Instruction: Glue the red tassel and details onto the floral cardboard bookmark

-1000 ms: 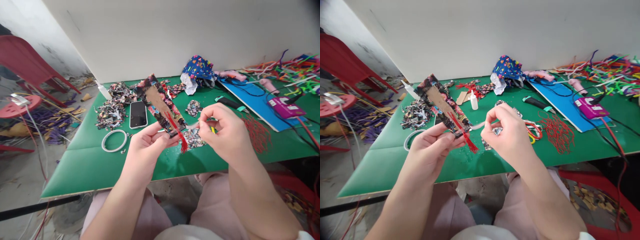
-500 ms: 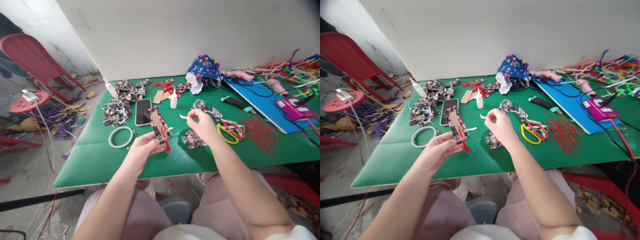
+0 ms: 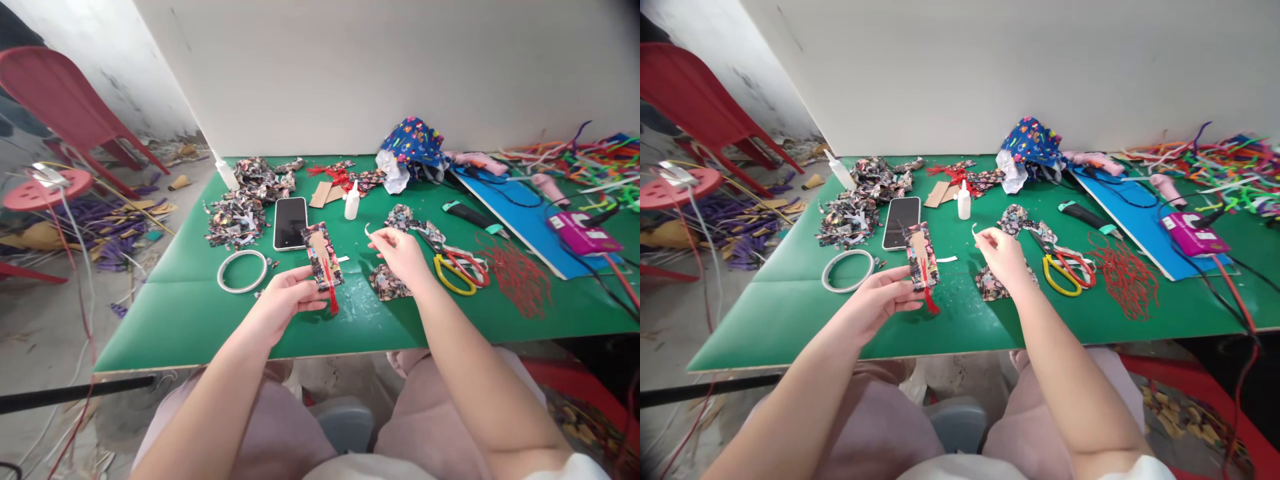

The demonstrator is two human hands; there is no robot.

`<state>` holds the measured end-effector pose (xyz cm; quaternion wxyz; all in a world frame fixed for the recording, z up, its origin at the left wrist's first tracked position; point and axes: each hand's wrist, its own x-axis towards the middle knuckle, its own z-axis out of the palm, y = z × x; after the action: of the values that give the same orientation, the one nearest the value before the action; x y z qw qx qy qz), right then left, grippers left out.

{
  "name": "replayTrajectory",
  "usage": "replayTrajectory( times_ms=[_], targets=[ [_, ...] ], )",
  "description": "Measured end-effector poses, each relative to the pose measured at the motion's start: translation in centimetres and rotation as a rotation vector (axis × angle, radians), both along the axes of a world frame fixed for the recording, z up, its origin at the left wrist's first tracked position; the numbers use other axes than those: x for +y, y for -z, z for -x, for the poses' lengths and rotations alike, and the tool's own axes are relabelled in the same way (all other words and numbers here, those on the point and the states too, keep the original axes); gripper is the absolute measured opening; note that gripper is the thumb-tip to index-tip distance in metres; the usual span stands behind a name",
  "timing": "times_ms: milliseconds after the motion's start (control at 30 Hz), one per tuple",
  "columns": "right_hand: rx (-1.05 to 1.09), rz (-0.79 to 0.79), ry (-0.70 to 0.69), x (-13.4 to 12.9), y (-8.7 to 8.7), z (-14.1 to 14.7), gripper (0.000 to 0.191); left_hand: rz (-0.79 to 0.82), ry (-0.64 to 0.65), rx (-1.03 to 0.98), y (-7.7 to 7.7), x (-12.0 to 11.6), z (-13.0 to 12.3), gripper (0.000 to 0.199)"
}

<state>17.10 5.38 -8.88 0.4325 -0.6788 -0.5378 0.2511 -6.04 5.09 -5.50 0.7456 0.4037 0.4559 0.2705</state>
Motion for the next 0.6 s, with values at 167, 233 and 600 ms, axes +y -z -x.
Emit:
replayTrajectory(
  times_ms=[167,233,600],
  targets=[
    [-0.139,-0.044,0.051,-0.15,-0.21,0.11,0.020,-0.007,0.005,-0.011,0.17,0.11,-0.03,0.036],
    [-0.160,-0.055,0.068,-0.22,-0.23,0.10,0.020,-0.007,0.014,-0.020,0.34,0.21,0.13,0.037],
    [-0.159,-0.074,0.051,-0.43,-0.28,0.74,0.024,-0.011,-0.006,-0.017,0.12,0.27,0.83,0.037]
  ],
)
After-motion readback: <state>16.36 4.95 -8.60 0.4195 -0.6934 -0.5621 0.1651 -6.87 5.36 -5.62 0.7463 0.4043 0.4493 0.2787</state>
